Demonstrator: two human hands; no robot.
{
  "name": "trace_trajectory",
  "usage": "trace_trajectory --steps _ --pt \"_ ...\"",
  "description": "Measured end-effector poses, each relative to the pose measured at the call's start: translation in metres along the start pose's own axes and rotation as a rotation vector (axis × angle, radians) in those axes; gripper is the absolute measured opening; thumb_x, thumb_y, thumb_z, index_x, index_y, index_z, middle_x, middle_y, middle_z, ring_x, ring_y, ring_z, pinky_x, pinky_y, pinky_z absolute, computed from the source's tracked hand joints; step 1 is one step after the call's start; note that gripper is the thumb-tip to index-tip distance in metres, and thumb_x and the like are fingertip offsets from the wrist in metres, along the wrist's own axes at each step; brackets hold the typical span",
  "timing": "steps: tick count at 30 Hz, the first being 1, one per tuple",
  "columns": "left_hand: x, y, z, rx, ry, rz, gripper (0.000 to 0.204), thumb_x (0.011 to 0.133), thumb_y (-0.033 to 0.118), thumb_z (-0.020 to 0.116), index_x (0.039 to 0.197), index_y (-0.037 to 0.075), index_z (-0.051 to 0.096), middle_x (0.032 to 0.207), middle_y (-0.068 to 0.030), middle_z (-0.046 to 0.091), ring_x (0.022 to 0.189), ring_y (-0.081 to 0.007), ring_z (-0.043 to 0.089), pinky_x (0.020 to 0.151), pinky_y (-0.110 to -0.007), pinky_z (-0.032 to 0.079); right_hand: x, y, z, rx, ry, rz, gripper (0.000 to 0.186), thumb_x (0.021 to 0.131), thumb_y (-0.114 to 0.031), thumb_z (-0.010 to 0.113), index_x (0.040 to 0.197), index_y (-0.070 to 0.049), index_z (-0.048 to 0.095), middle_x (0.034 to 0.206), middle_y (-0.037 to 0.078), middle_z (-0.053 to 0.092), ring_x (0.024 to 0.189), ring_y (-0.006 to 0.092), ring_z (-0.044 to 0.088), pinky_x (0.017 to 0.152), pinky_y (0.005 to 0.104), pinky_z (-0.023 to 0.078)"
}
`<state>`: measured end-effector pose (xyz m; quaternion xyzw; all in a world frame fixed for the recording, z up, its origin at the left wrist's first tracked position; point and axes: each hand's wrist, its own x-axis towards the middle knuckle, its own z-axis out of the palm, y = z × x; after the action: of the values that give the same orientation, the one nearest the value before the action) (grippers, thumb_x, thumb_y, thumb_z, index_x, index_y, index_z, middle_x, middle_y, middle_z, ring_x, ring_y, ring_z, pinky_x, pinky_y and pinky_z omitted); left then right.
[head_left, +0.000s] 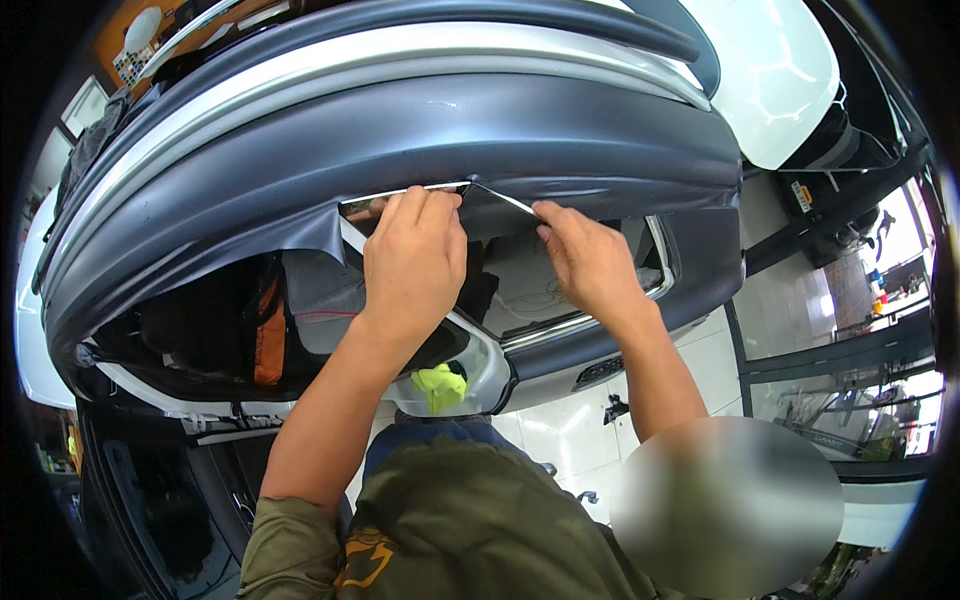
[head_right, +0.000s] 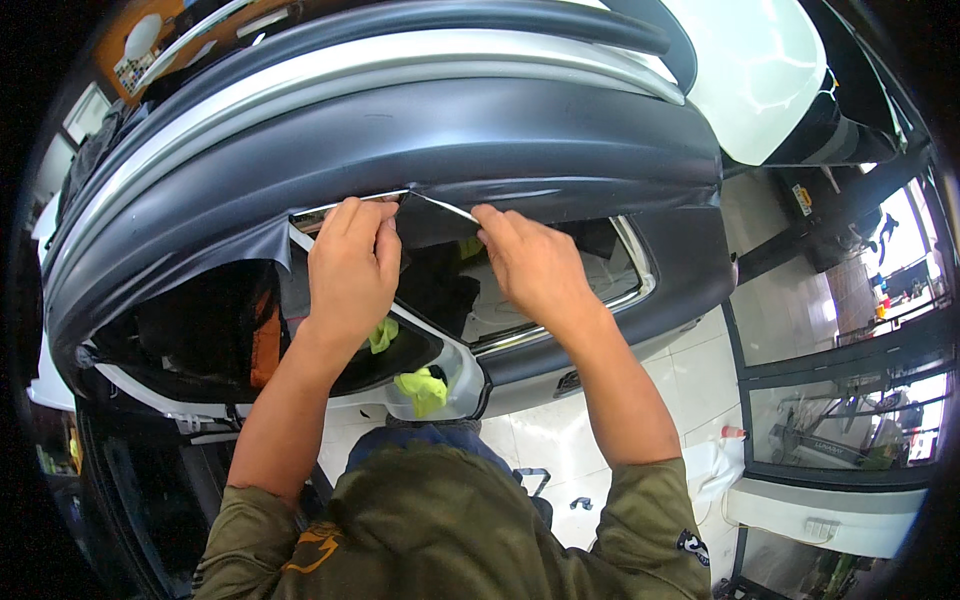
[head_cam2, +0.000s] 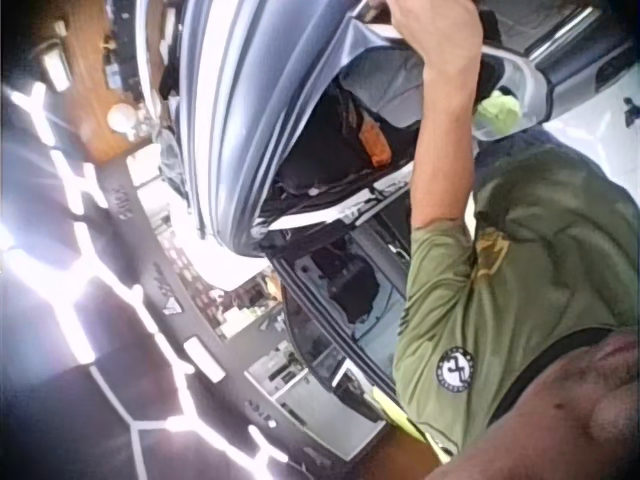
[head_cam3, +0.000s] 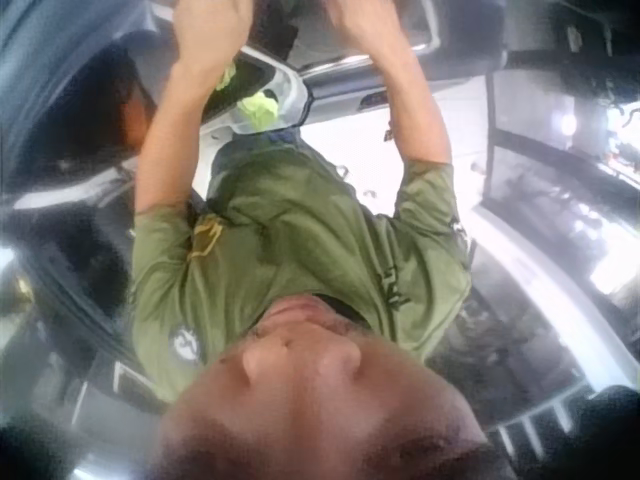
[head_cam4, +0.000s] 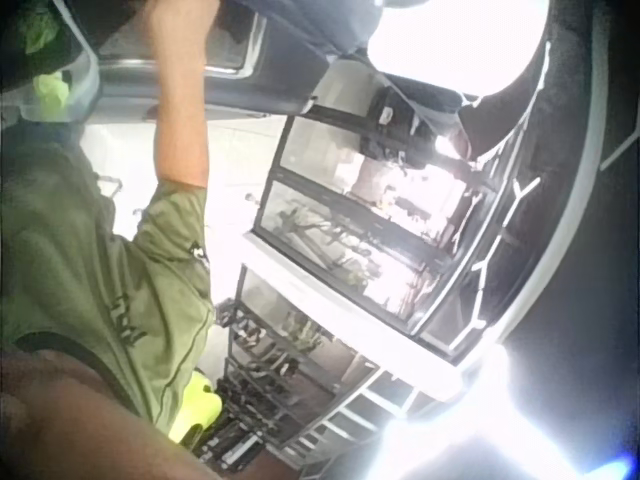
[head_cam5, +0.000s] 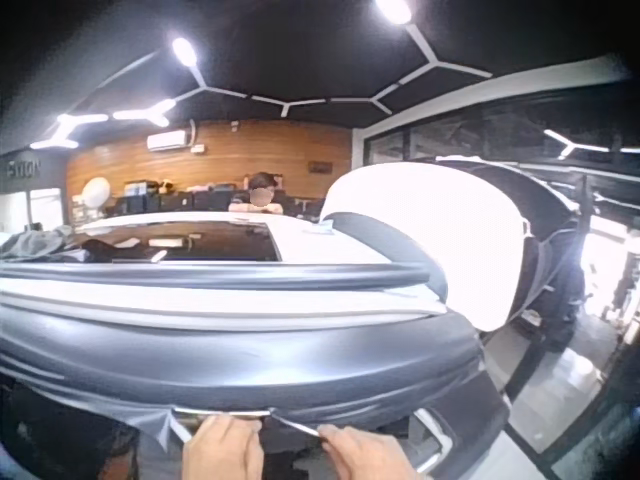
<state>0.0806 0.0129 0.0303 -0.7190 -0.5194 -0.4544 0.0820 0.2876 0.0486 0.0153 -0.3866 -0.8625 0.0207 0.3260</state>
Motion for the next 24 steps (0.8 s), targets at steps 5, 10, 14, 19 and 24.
trace_trajectory --steps 5,10,14,19,24 --pt "0.001 0.004 -0.001 0.006 -0.020 -0.011 0.012 0.080 -0.003 0.057 0.091 -0.003 0.062 0.085 -0.0160 0.060 0.081 -0.0341 0.059 0.071 -0.040 0.047 0.008 0.007 -0.006 -0.083 0.020 -0.065 0.028 0.086 -0.008 0.061 0.113 -0.010 0.057 0.077 0.008 0.058 0.071 0.0269 0.062 0.059 0.0394 0.050" --pt "0.000 0.004 0.000 0.021 -0.023 -0.007 0.013 0.080 -0.003 0.058 0.092 -0.004 0.062 0.087 -0.0160 0.061 0.083 -0.0340 0.059 0.073 -0.040 0.048 0.009 0.014 -0.007 -0.056 0.016 -0.096 0.030 0.085 -0.006 0.061 0.114 -0.009 0.057 0.077 0.008 0.059 0.071 0.0277 0.062 0.061 0.0391 0.050" --pt "0.000 0.003 0.001 0.012 -0.014 0.016 0.013 0.080 -0.004 0.058 0.092 -0.004 0.062 0.088 -0.0163 0.061 0.083 -0.0341 0.059 0.074 -0.041 0.048 0.013 0.017 -0.006 -0.064 0.028 -0.124 0.030 0.085 -0.008 0.061 0.115 -0.010 0.058 0.078 0.008 0.059 0.071 0.0274 0.062 0.060 0.0392 0.050" --pt "-0.002 0.004 0.002 0.021 -0.004 0.031 0.014 0.079 -0.005 0.058 0.093 -0.004 0.061 0.088 -0.0163 0.060 0.083 -0.0342 0.059 0.074 -0.041 0.048 0.015 0.017 -0.009 -0.054 0.014 -0.114 0.029 0.085 -0.008 0.061 0.113 -0.010 0.058 0.078 0.008 0.059 0.072 0.0274 0.062 0.061 0.0389 0.050" --pt "-0.003 0.005 0.002 0.027 -0.011 0.028 0.014 0.079 -0.005 0.058 0.093 -0.004 0.061 0.089 -0.0161 0.060 0.083 -0.0340 0.059 0.074 -0.041 0.048 0.015 0.017 -0.010 -0.054 0.012 -0.126 0.028 0.086 -0.008 0.060 0.113 -0.010 0.058 0.078 0.008 0.058 0.072 0.0275 0.062 0.061 0.0385 0.050"
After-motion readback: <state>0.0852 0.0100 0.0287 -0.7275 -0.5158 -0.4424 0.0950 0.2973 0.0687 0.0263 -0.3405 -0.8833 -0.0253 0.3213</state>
